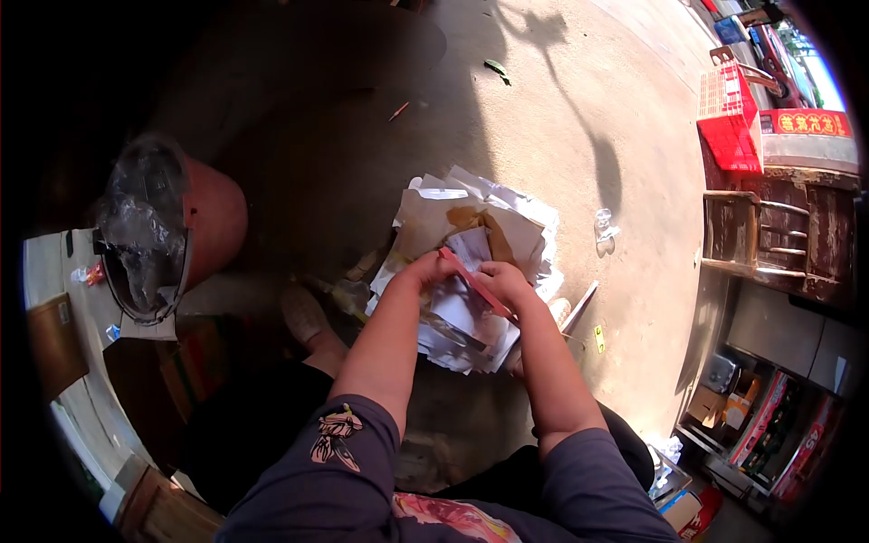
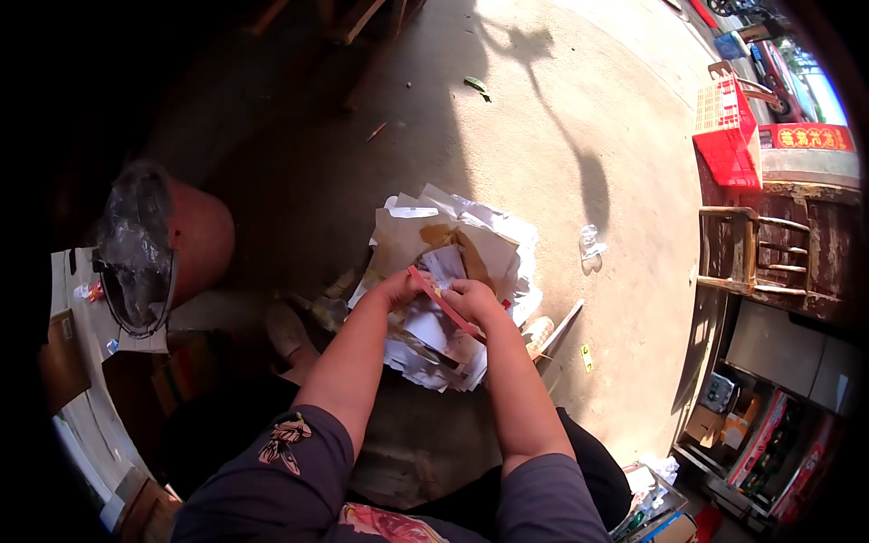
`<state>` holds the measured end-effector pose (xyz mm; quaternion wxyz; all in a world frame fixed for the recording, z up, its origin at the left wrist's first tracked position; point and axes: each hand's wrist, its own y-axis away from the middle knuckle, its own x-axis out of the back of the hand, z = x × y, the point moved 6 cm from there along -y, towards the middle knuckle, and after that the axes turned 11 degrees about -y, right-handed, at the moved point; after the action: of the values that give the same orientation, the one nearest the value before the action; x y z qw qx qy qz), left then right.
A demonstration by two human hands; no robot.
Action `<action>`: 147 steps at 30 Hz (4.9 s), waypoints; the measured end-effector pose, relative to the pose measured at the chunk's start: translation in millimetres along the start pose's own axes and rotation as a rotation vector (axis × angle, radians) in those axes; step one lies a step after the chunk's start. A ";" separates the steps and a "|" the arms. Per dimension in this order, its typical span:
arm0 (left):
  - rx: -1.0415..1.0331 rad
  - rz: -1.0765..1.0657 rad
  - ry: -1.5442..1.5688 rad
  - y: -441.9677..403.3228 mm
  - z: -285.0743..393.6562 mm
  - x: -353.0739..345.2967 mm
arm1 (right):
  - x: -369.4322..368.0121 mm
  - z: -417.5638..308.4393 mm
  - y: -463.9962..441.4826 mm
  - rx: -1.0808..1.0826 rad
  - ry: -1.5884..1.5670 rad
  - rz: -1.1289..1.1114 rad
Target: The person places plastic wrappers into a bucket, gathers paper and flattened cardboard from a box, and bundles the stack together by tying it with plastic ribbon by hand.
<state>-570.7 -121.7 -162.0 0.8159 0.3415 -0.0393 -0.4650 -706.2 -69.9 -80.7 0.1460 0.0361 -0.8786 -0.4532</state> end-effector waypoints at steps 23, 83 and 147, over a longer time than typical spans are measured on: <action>0.012 -0.118 0.298 6.0 -3.9 -4.9 | -15.7 28.1 -24.1 0.337 -0.277 0.454; -0.193 0.151 0.491 67.5 100.7 -46.6 | 16.6 -25.4 117.2 0.603 -0.980 0.247; -0.756 0.569 -0.650 155.7 32.1 -123.7 | -9.7 143.0 126.5 0.281 -1.408 0.503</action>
<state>-538.8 10.8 -13.7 0.9204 -0.1584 -0.2093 -0.2898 -729.6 118.5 -59.0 -0.3562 -0.4446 -0.7956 -0.2060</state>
